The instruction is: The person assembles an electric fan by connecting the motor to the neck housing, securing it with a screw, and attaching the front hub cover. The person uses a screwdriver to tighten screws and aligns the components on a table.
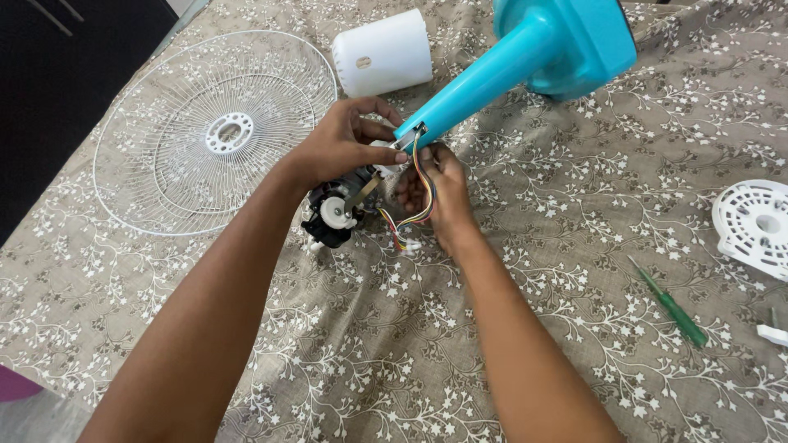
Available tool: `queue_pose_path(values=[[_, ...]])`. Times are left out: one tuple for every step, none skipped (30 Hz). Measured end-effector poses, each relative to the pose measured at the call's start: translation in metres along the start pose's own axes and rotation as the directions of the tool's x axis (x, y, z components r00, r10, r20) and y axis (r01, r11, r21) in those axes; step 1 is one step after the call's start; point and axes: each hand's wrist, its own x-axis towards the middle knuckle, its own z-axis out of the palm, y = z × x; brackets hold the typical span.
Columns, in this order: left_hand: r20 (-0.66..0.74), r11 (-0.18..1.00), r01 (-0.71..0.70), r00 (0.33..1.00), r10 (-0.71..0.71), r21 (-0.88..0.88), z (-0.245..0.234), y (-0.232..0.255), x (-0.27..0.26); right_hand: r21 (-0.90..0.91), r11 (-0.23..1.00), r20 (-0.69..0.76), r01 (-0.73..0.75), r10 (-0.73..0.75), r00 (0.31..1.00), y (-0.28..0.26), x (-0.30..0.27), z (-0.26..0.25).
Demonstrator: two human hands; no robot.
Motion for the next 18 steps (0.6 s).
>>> queue_pose_path(values=[[0.002,1.000,-0.005,1.000,0.005,0.003,0.000,0.000,0.000,0.081,0.993,0.020,-0.089,0.088,0.996,-0.001,0.001,-0.002],[-0.003,1.000,-0.001,1.000,0.001,0.015,0.000,0.000,-0.001,0.137,0.985,0.027,-0.108,0.105,0.994,-0.001,0.001,-0.004],[-0.009,1.000,0.003,1.000,-0.003,0.027,0.000,0.000,-0.001,0.193,0.973,0.035,-0.127,0.122,0.992,-0.001,0.002,-0.005],[-0.015,0.999,0.007,1.000,-0.006,0.039,0.000,0.000,-0.001,0.248,0.958,0.044,-0.145,0.138,0.989,-0.001,0.002,-0.006],[-0.011,1.000,0.006,1.000,-0.006,0.026,0.000,0.000,-0.001,0.267,0.951,0.085,-0.157,0.139,0.987,-0.001,0.003,-0.008],[-0.008,1.000,0.004,1.000,-0.004,0.014,-0.001,0.000,-0.002,0.287,0.943,0.125,-0.169,0.138,0.982,0.000,0.003,-0.010],[-0.005,1.000,0.002,1.000,-0.002,0.001,-0.001,-0.001,-0.003,0.305,0.935,0.165,-0.182,0.136,0.977,0.000,0.002,-0.011],[-0.012,1.000,0.012,1.000,-0.012,0.001,0.000,-0.001,-0.003,0.310,0.932,0.187,-0.187,0.133,0.973,0.001,0.002,-0.013],[-0.020,1.000,0.021,1.000,-0.021,0.000,0.000,-0.001,-0.004,0.315,0.930,0.209,-0.191,0.129,0.969,0.002,0.001,-0.014],[-0.029,1.000,0.024,0.999,-0.024,0.003,-0.001,0.000,-0.002,0.317,0.929,0.232,-0.190,0.119,0.965,0.001,0.003,-0.015],[-0.022,1.000,0.011,1.000,-0.011,-0.012,-0.002,0.001,-0.002,0.333,0.919,0.247,-0.213,0.133,0.960,0.000,0.004,-0.015],[-0.015,1.000,-0.001,1.000,0.000,-0.026,-0.001,0.001,-0.002,0.348,0.907,0.262,-0.236,0.147,0.954,0.000,0.004,-0.015],[-0.008,0.999,-0.012,1.000,0.012,-0.041,-0.001,0.001,-0.002,0.363,0.895,0.277,-0.259,0.162,0.947,-0.001,0.004,-0.015],[-0.010,0.999,-0.008,1.000,0.007,-0.032,-0.001,0.000,-0.003,0.362,0.896,0.274,-0.258,0.163,0.948,-0.001,0.004,-0.015],[-0.012,1.000,-0.003,1.000,0.003,-0.023,-0.001,0.000,-0.003,0.361,0.897,0.270,-0.257,0.163,0.949,-0.002,0.003,-0.015],[-0.014,1.000,0.002,1.000,-0.003,-0.015,-0.001,-0.001,-0.004,0.360,0.897,0.267,-0.257,0.165,0.950,-0.004,0.002,-0.015],[-0.006,1.000,-0.005,1.000,0.004,-0.029,-0.001,-0.001,-0.003,0.233,0.951,0.182,-0.206,0.166,0.969,-0.005,0.001,-0.015],[0.000,0.999,-0.012,1.000,0.012,-0.041,-0.001,-0.001,-0.003,0.096,0.982,0.099,-0.160,0.151,0.984,-0.007,-0.001,-0.015]])
